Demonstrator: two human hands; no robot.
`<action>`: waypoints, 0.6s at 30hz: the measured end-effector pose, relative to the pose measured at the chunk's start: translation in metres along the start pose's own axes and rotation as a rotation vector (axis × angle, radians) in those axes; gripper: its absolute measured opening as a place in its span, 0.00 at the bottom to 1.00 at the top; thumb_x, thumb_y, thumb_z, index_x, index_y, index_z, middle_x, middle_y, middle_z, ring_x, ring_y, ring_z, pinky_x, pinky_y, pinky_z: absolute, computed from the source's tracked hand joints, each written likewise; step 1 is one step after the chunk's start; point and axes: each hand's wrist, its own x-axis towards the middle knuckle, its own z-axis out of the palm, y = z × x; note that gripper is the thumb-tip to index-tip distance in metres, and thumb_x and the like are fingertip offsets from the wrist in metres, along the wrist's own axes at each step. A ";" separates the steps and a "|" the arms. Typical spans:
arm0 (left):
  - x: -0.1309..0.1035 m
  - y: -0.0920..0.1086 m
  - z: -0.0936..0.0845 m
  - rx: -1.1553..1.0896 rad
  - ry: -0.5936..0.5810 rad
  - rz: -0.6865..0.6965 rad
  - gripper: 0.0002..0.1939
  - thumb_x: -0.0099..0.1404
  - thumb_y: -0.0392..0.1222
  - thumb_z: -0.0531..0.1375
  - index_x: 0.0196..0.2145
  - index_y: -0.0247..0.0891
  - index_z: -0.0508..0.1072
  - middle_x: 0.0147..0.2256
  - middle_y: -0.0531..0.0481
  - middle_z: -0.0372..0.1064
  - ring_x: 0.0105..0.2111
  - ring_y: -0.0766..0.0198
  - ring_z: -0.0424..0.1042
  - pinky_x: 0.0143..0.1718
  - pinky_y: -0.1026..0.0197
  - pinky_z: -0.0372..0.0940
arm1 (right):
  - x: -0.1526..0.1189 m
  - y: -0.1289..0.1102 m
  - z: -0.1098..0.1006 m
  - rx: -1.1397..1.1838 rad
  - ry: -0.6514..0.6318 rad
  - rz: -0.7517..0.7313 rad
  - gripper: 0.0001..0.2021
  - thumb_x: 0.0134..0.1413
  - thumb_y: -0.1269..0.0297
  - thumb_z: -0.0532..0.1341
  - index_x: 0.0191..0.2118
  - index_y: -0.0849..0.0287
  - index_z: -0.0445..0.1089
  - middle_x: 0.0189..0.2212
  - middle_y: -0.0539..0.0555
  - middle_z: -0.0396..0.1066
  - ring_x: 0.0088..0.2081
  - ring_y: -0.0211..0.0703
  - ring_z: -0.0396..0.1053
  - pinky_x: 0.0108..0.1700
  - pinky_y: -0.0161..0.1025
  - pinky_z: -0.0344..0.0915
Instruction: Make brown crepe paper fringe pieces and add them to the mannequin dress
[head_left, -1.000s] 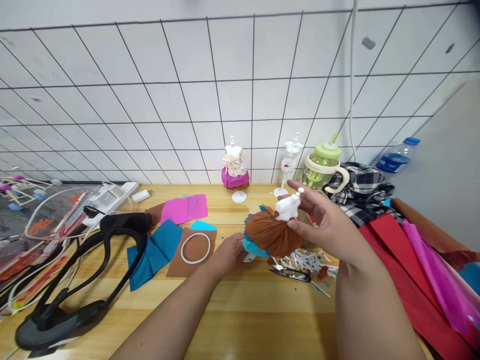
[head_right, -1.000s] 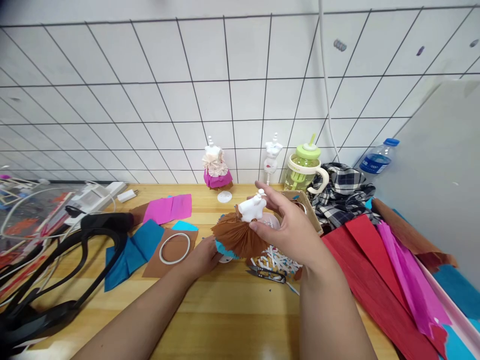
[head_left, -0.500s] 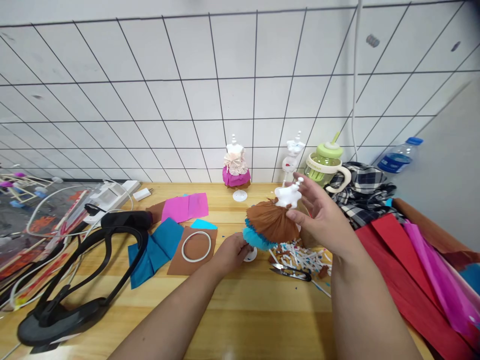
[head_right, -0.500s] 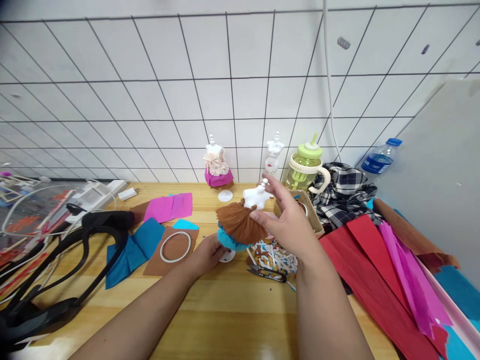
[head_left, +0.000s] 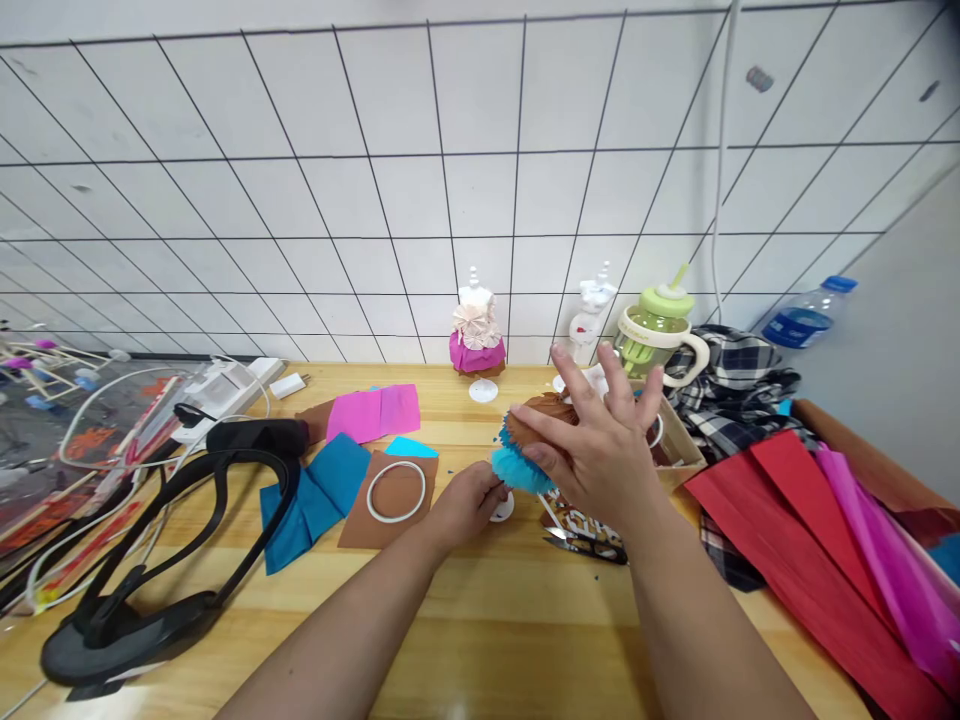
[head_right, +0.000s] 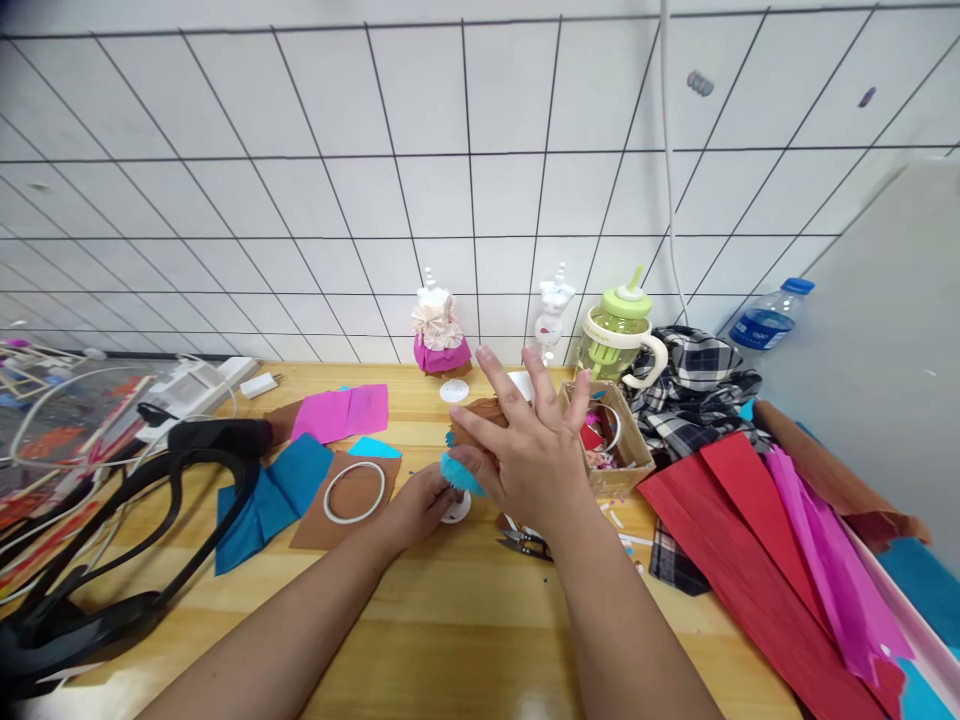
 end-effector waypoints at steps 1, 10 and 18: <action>0.000 -0.001 0.001 -0.019 0.012 -0.019 0.11 0.67 0.39 0.51 0.39 0.39 0.73 0.37 0.48 0.72 0.39 0.60 0.69 0.41 0.60 0.62 | 0.000 0.000 -0.002 0.020 0.037 0.004 0.15 0.59 0.49 0.55 0.48 0.40 0.72 0.65 0.48 0.52 0.66 0.66 0.41 0.59 0.73 0.31; 0.000 -0.017 0.007 -0.142 0.169 -0.167 0.19 0.70 0.48 0.46 0.31 0.36 0.72 0.32 0.47 0.73 0.31 0.64 0.69 0.33 0.64 0.63 | 0.001 0.017 0.000 0.220 0.086 0.181 0.15 0.60 0.60 0.56 0.49 0.56 0.71 0.45 0.56 0.74 0.49 0.49 0.68 0.54 0.48 0.59; 0.000 -0.011 0.003 -0.177 0.199 -0.149 0.18 0.69 0.48 0.48 0.29 0.37 0.71 0.37 0.46 0.74 0.34 0.63 0.71 0.36 0.64 0.64 | -0.001 0.005 0.020 0.323 -0.194 0.155 0.17 0.65 0.64 0.48 0.53 0.59 0.69 0.49 0.55 0.74 0.52 0.46 0.69 0.59 0.51 0.56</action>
